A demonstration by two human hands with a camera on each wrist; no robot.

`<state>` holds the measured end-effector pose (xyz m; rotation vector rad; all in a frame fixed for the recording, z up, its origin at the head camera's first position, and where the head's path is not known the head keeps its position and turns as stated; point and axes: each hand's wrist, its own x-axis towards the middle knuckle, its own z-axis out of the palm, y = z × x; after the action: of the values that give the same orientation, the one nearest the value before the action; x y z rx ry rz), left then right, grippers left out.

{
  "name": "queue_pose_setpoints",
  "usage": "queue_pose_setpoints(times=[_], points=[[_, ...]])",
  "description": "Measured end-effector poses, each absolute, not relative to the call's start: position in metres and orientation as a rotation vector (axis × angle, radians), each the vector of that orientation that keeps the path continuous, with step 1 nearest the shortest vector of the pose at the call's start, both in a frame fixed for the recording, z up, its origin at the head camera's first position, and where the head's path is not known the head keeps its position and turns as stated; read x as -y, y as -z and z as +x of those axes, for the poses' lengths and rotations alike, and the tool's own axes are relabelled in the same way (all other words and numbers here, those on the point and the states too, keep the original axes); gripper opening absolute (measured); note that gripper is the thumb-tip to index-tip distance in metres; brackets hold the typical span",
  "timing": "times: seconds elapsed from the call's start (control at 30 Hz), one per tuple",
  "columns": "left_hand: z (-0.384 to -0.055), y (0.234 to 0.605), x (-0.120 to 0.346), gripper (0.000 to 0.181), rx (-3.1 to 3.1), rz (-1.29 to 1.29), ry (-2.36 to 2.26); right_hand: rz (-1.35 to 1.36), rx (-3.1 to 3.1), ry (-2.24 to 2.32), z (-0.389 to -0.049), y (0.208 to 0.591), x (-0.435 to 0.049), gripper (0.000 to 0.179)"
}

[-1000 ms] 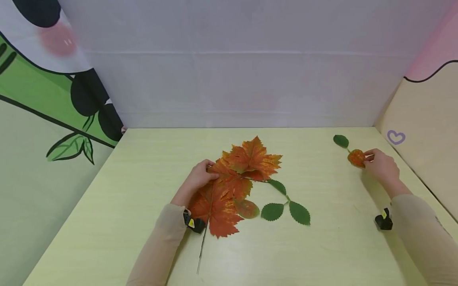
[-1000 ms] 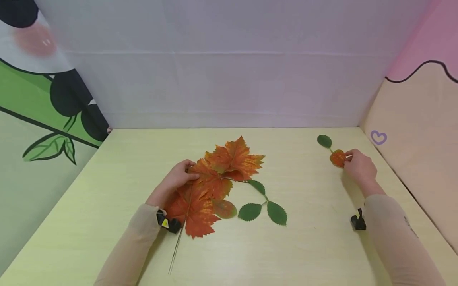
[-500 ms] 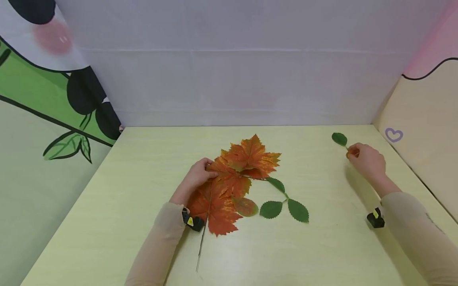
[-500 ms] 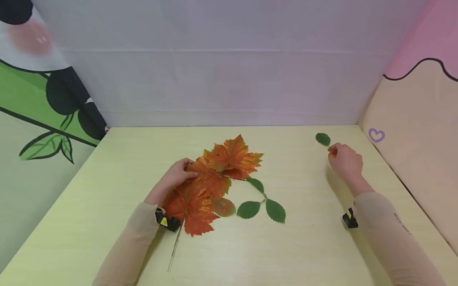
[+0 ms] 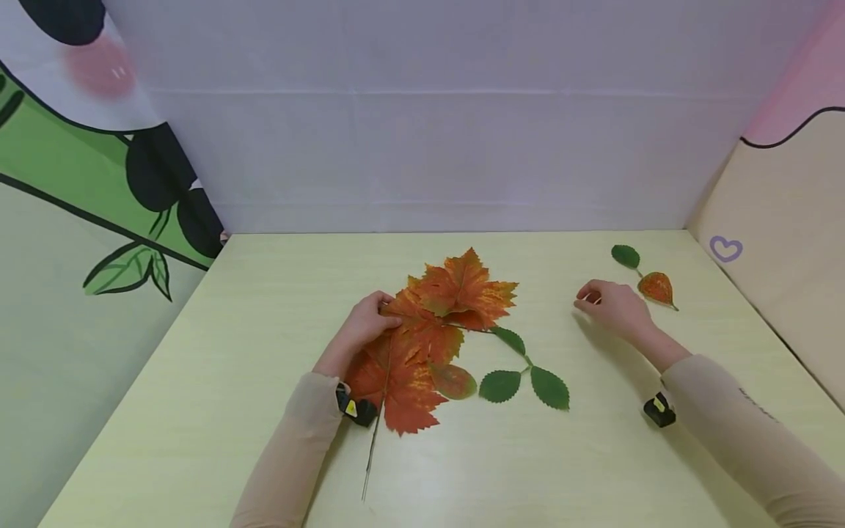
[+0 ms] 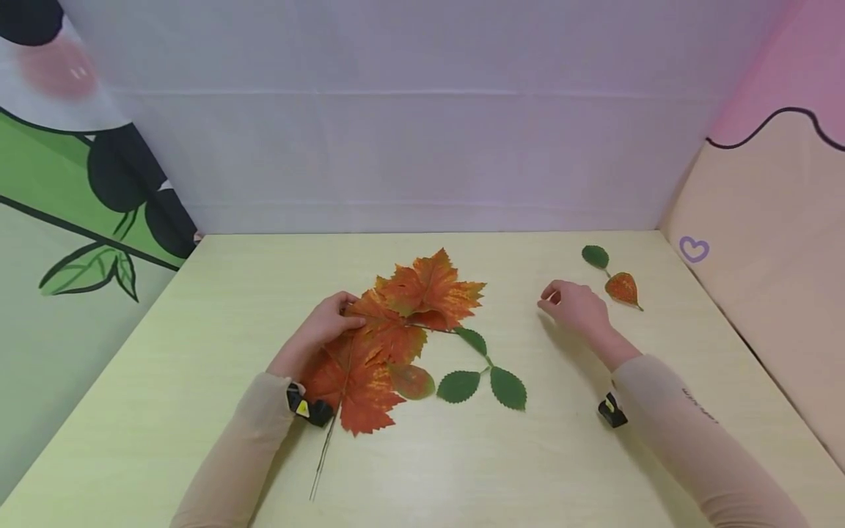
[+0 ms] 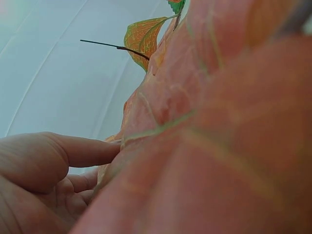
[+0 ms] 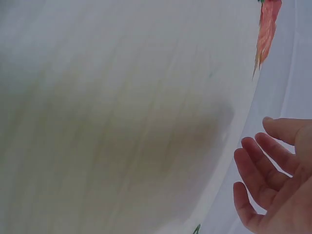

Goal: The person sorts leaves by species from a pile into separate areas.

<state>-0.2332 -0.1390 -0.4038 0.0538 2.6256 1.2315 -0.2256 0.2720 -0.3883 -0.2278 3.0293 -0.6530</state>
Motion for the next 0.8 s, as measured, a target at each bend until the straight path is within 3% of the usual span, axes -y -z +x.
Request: queue_pose_setpoints(times=[0.37, 0.8], points=[[-0.233, 0.405, 0.138, 0.037, -2.627, 0.044, -1.231, -0.344, -2.881, 0.743, -0.214, 0.397, -0.221, 0.036], [-0.235, 0.407, 0.139, 0.038, -2.625, 0.054, -1.233, -0.467, -2.793, 0.782, -0.206, 0.402, -0.191, 0.036]])
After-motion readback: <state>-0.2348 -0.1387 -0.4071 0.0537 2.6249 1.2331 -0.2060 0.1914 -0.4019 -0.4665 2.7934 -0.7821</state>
